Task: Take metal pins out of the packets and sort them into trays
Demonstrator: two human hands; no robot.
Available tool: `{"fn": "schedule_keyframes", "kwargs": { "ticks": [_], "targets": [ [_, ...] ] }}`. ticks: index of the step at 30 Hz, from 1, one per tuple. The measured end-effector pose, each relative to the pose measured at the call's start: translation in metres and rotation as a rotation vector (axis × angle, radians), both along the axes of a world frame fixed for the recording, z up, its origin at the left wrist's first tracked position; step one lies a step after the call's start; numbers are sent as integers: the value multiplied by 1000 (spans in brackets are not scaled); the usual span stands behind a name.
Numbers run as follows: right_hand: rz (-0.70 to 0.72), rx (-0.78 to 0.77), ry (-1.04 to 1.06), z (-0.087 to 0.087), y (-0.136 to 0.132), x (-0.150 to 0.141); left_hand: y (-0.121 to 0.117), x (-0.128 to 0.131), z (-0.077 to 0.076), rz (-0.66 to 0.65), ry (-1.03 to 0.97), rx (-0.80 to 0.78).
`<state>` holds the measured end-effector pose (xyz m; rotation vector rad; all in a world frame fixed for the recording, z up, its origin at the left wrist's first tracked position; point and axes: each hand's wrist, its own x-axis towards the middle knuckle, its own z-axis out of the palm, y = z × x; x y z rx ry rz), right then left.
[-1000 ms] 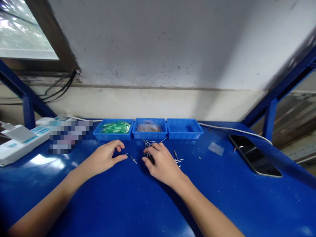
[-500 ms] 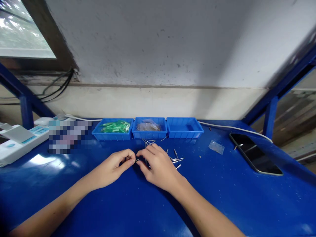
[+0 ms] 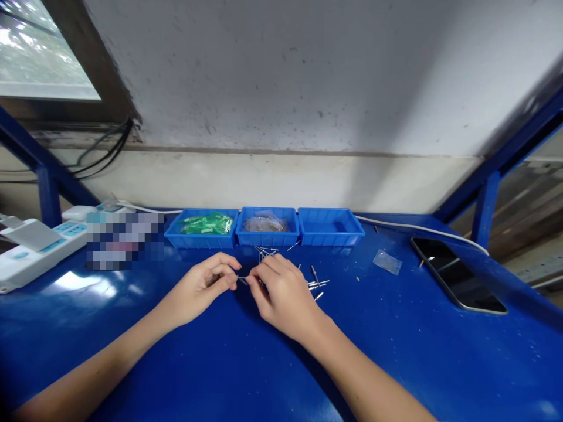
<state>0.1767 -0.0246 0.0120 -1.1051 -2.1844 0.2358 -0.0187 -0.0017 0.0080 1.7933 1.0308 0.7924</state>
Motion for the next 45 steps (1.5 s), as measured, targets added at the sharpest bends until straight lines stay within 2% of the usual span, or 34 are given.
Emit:
{"fn": "schedule_keyframes", "kwargs": {
  "ticks": [6,12,16,19,21,23,25,27,29,31,34,37,45],
  "targets": [
    [-5,-23,63,0,2,2,-2,0,4,83,169,247],
    [2,2,46,0,-2,-2,-2,0,5,73,192,262],
    [-16,103,0,7,2,6,-1,-1,3,53,224,281],
    [-232,292,18,17,18,34,2,-4,-2,55,342,423],
    [-532,375,24,20,34,59,5,-6,-7,28,450,499],
    [-765,329,-14,17,47,81,7,-7,-9,3,538,491],
    [-825,238,-37,11,52,87,7,-6,-10,3,599,443],
    [-711,146,-23,4,47,76,5,-3,-9,5,633,414],
    [-475,62,-7,-1,35,50,4,0,-7,13,615,399],
    [-229,9,-36,-4,22,22,3,2,-6,18,535,383],
    [-36,-7,-67,-6,8,-4,3,3,-6,10,404,392],
    [14,-6,-74,-7,6,-7,3,2,-6,-4,352,412],
    [-2,7,-62,-3,5,0,0,2,-5,62,258,321]
  ]
}}
